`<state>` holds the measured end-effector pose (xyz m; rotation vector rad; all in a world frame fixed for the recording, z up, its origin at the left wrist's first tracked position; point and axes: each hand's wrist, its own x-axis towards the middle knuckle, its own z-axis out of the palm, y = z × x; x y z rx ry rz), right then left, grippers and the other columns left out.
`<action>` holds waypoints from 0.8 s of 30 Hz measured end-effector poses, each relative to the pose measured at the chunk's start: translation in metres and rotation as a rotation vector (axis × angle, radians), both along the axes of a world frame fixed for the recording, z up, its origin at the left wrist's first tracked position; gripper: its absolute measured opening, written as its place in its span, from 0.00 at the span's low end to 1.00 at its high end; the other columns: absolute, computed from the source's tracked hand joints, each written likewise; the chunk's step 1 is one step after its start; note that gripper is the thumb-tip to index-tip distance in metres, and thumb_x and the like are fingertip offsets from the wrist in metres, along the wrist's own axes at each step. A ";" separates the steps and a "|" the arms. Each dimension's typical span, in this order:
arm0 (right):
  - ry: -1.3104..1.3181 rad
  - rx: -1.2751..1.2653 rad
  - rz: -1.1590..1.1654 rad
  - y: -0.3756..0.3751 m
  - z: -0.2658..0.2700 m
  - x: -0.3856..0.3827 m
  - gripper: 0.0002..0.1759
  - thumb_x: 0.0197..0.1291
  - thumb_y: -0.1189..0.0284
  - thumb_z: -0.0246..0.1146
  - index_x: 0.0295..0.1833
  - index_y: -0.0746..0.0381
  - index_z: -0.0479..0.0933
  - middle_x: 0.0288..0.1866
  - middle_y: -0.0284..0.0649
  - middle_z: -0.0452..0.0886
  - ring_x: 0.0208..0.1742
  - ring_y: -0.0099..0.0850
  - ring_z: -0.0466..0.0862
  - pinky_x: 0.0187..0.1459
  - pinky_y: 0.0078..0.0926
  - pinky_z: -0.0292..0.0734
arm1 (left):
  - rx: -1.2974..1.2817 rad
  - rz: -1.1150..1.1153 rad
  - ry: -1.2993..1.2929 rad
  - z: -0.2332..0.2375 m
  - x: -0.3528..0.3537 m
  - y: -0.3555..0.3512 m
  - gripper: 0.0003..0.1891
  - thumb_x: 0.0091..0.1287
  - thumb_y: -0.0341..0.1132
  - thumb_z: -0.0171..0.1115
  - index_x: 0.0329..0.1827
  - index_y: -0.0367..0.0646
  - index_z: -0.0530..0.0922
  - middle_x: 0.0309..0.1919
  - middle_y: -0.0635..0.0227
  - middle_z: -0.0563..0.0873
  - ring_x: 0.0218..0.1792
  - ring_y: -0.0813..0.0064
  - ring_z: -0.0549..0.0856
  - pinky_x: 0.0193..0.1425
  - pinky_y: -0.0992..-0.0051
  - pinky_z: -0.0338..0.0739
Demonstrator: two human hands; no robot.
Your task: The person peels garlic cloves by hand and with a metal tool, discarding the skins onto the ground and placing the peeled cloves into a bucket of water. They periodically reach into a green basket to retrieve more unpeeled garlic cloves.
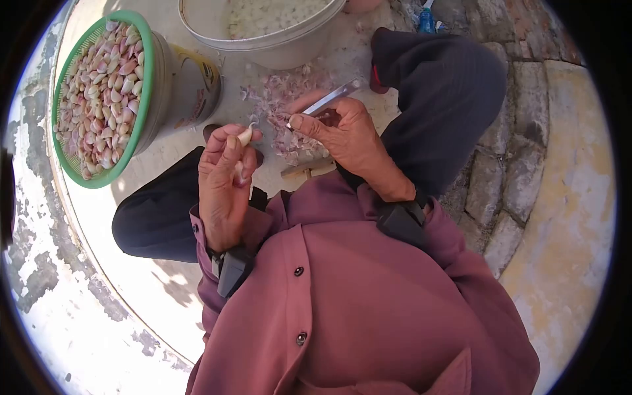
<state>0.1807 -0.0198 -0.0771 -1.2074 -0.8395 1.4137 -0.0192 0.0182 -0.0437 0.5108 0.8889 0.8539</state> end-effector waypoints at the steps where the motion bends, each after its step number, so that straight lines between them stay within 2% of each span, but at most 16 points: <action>1: 0.057 -0.001 -0.024 -0.001 0.009 -0.004 0.11 0.61 0.73 0.68 0.47 0.65 0.81 0.46 0.37 0.82 0.49 0.23 0.81 0.55 0.22 0.75 | 0.022 -0.006 0.017 0.000 -0.001 -0.003 0.12 0.66 0.28 0.66 0.50 0.38 0.77 0.37 0.66 0.84 0.28 0.84 0.76 0.31 0.85 0.68; 2: 0.054 -0.006 -0.020 -0.002 0.018 -0.009 0.11 0.61 0.73 0.68 0.47 0.65 0.81 0.46 0.37 0.82 0.49 0.23 0.81 0.55 0.22 0.75 | 0.017 -0.002 0.014 0.003 0.001 -0.007 0.12 0.66 0.28 0.66 0.50 0.38 0.77 0.37 0.66 0.84 0.28 0.84 0.76 0.31 0.85 0.68; 4: 0.138 0.050 -0.014 -0.002 0.031 -0.017 0.11 0.61 0.73 0.68 0.47 0.65 0.81 0.46 0.37 0.82 0.48 0.24 0.80 0.53 0.22 0.74 | 0.318 -0.010 0.424 0.012 0.012 -0.010 0.12 0.63 0.24 0.66 0.49 0.38 0.77 0.35 0.69 0.82 0.29 0.84 0.76 0.35 0.84 0.72; 5: 0.134 0.049 -0.011 -0.001 0.033 -0.020 0.11 0.61 0.73 0.68 0.47 0.65 0.81 0.46 0.37 0.82 0.48 0.24 0.80 0.53 0.22 0.74 | 0.347 -0.005 0.456 0.009 0.013 -0.011 0.13 0.59 0.21 0.68 0.46 0.38 0.78 0.37 0.69 0.82 0.31 0.85 0.76 0.37 0.83 0.73; 6: 0.049 0.109 0.032 -0.001 0.034 -0.023 0.11 0.61 0.73 0.68 0.47 0.66 0.81 0.46 0.36 0.82 0.48 0.23 0.80 0.53 0.21 0.74 | 0.342 -0.004 0.454 0.008 0.012 -0.012 0.13 0.59 0.21 0.68 0.46 0.38 0.78 0.37 0.69 0.82 0.31 0.85 0.76 0.37 0.83 0.73; 7: -0.038 0.172 0.077 -0.001 0.036 -0.025 0.10 0.61 0.73 0.68 0.47 0.66 0.81 0.45 0.36 0.82 0.47 0.23 0.80 0.52 0.21 0.74 | 0.425 -0.061 0.580 0.007 0.011 -0.012 0.14 0.57 0.21 0.69 0.46 0.38 0.77 0.36 0.69 0.81 0.30 0.84 0.76 0.36 0.82 0.73; 8: -0.042 0.172 0.079 -0.001 0.038 -0.026 0.10 0.61 0.73 0.68 0.47 0.66 0.81 0.45 0.36 0.82 0.47 0.23 0.80 0.52 0.21 0.74 | 0.510 -0.116 0.706 0.006 0.010 -0.011 0.15 0.55 0.20 0.69 0.45 0.38 0.77 0.36 0.68 0.80 0.30 0.83 0.76 0.35 0.82 0.72; 9: -0.067 0.162 0.067 0.000 0.040 -0.027 0.11 0.61 0.73 0.68 0.47 0.66 0.81 0.45 0.36 0.82 0.47 0.22 0.80 0.51 0.20 0.74 | 0.509 -0.114 0.704 0.007 0.010 -0.011 0.15 0.55 0.20 0.69 0.45 0.38 0.77 0.36 0.68 0.80 0.30 0.83 0.76 0.35 0.82 0.72; 11: -0.092 0.151 0.056 0.000 0.042 -0.029 0.11 0.61 0.73 0.68 0.47 0.66 0.81 0.45 0.35 0.82 0.46 0.21 0.79 0.51 0.20 0.74 | 0.819 -0.157 0.886 0.013 0.010 -0.009 0.18 0.51 0.19 0.70 0.45 0.37 0.77 0.32 0.66 0.77 0.27 0.79 0.76 0.32 0.79 0.72; 13: -0.164 0.155 0.033 -0.002 0.044 -0.031 0.11 0.61 0.73 0.68 0.47 0.66 0.81 0.44 0.34 0.82 0.45 0.20 0.79 0.49 0.18 0.74 | 0.840 -0.143 0.909 0.018 0.014 -0.009 0.17 0.51 0.19 0.70 0.44 0.37 0.77 0.31 0.65 0.76 0.26 0.77 0.76 0.31 0.77 0.72; 16: -0.084 0.099 -0.012 -0.002 0.045 -0.033 0.10 0.62 0.73 0.68 0.47 0.66 0.81 0.42 0.34 0.83 0.44 0.19 0.80 0.47 0.17 0.75 | 0.889 -0.145 0.955 0.026 0.020 -0.010 0.16 0.50 0.20 0.71 0.41 0.38 0.77 0.30 0.64 0.76 0.25 0.73 0.76 0.30 0.75 0.72; 18: -0.123 0.115 -0.001 -0.003 0.048 -0.032 0.10 0.62 0.73 0.67 0.46 0.66 0.81 0.42 0.33 0.83 0.44 0.19 0.80 0.47 0.17 0.75 | 0.910 -0.160 0.986 0.028 0.022 -0.011 0.15 0.50 0.21 0.71 0.40 0.38 0.77 0.31 0.63 0.76 0.25 0.72 0.76 0.29 0.74 0.72; 20: -0.158 0.132 0.010 -0.003 0.050 -0.031 0.10 0.62 0.73 0.67 0.46 0.66 0.81 0.41 0.33 0.83 0.43 0.18 0.80 0.46 0.16 0.75 | 0.951 -0.130 1.006 0.029 0.023 -0.011 0.12 0.53 0.22 0.72 0.38 0.36 0.78 0.28 0.68 0.74 0.25 0.80 0.74 0.29 0.80 0.69; 23: -0.062 -0.006 0.007 -0.002 0.050 -0.026 0.09 0.64 0.72 0.66 0.46 0.65 0.81 0.41 0.34 0.83 0.42 0.19 0.81 0.46 0.17 0.77 | 0.859 -0.174 0.942 0.032 0.021 -0.010 0.13 0.53 0.21 0.70 0.40 0.38 0.78 0.31 0.65 0.76 0.25 0.76 0.76 0.29 0.76 0.71; 24: 0.121 -0.061 -0.049 -0.001 0.047 -0.025 0.09 0.64 0.71 0.66 0.46 0.65 0.81 0.40 0.34 0.83 0.41 0.19 0.82 0.46 0.17 0.77 | 0.859 -0.178 0.941 0.030 0.020 -0.010 0.13 0.53 0.21 0.70 0.40 0.38 0.78 0.31 0.65 0.76 0.25 0.76 0.76 0.29 0.76 0.71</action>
